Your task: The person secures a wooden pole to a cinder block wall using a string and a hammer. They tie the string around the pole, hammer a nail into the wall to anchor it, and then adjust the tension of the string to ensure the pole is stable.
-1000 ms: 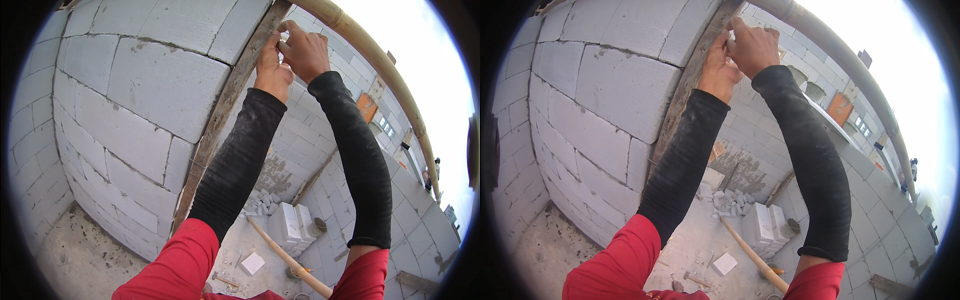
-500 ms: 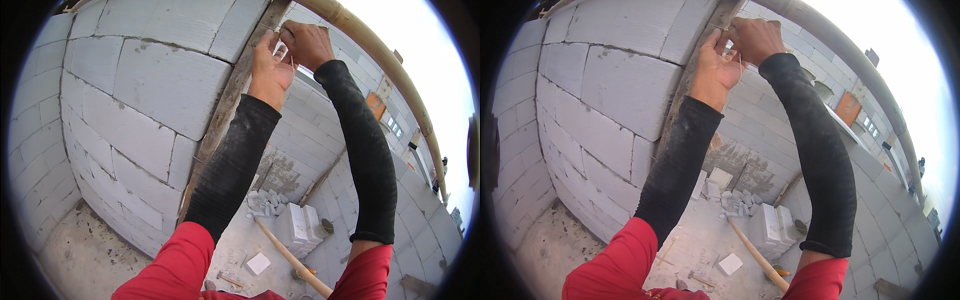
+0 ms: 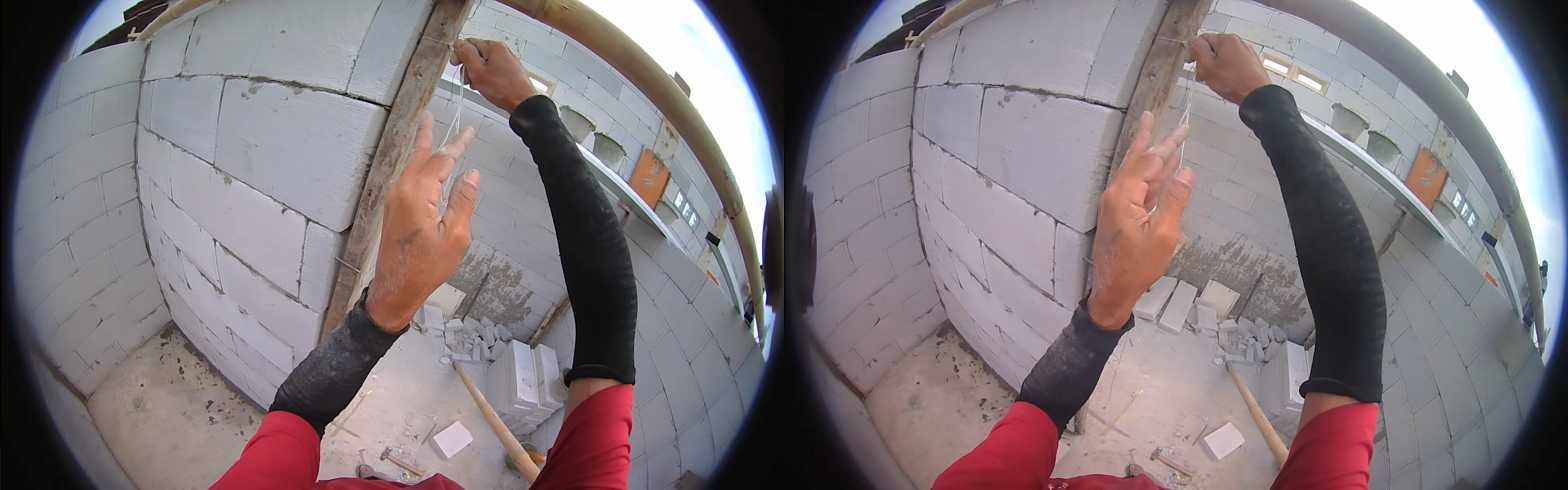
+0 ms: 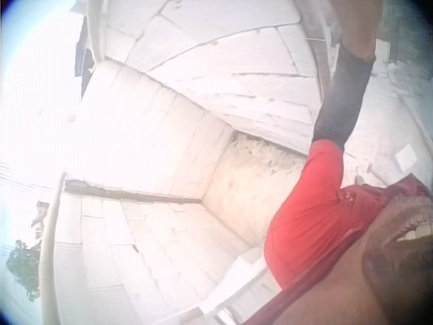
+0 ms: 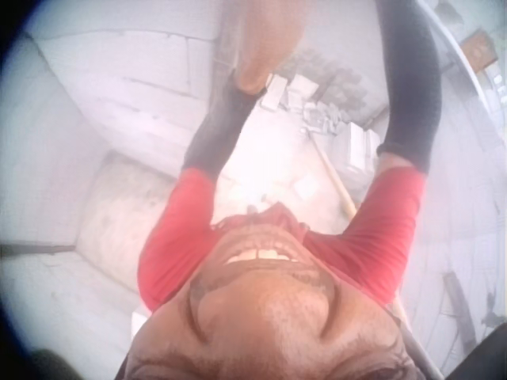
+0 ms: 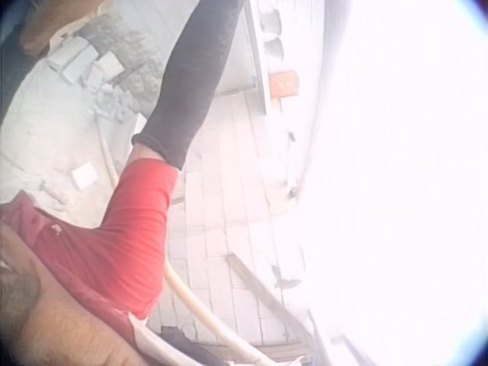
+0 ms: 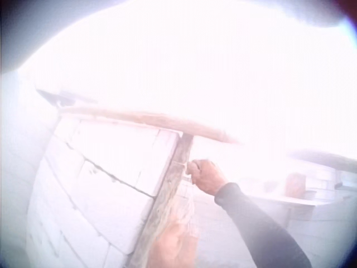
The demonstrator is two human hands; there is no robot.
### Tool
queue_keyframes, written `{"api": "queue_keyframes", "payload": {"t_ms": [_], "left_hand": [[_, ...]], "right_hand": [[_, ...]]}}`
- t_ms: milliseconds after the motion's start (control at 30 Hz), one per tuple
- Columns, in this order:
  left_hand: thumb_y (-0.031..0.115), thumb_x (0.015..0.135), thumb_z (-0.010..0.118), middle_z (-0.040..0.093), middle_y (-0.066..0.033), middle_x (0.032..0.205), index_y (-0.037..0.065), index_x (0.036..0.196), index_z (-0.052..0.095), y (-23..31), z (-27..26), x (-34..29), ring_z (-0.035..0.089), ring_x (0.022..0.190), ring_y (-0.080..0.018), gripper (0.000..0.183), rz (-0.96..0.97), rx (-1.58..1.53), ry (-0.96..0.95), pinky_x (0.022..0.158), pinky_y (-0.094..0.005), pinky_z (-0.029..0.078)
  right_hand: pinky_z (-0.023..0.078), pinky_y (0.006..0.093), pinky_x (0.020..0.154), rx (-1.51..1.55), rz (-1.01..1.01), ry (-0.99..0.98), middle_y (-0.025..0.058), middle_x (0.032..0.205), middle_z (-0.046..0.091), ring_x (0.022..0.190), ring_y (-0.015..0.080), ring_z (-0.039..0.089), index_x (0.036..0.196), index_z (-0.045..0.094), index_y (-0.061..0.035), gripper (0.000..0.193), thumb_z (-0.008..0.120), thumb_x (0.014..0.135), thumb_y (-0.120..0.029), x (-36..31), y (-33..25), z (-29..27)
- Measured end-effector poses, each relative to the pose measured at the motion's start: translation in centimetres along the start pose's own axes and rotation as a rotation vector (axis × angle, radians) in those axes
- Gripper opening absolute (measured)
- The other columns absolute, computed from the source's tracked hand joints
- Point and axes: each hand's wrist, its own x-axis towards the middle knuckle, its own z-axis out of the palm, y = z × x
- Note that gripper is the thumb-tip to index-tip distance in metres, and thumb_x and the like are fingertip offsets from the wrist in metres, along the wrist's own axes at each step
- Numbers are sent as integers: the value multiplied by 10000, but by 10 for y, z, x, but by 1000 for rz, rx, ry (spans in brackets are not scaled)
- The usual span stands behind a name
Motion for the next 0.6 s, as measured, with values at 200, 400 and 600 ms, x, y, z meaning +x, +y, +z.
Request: {"api": "queue_keyframes", "payload": {"t_ms": [200,400,600], "left_hand": [[229,966,697,749,-134,1081,68,1199,747,19,-32,50,724,898,-194,287,8,289,39,765,-303,578],[176,936,696,757,-119,966,46,1151,754,-4,-18,145,707,770,-210,258,492,783,-90,742,-331,579],[166,918,685,746,-167,1032,24,1159,739,-17,-8,161,717,838,-295,285,726,1018,-166,796,-381,573]], "right_hand": [[530,326,674,335,53,29,76,696,652,643,156,614,932,730,-7,461,515,1043,-399,-12,26,27],[534,256,635,749,91,9,39,710,628,615,112,577,917,732,-7,467,611,1024,-446,-5,27,39],[570,319,680,792,123,377,68,709,682,648,169,661,884,761,-7,420,711,939,-421,-3,36,70]]}}
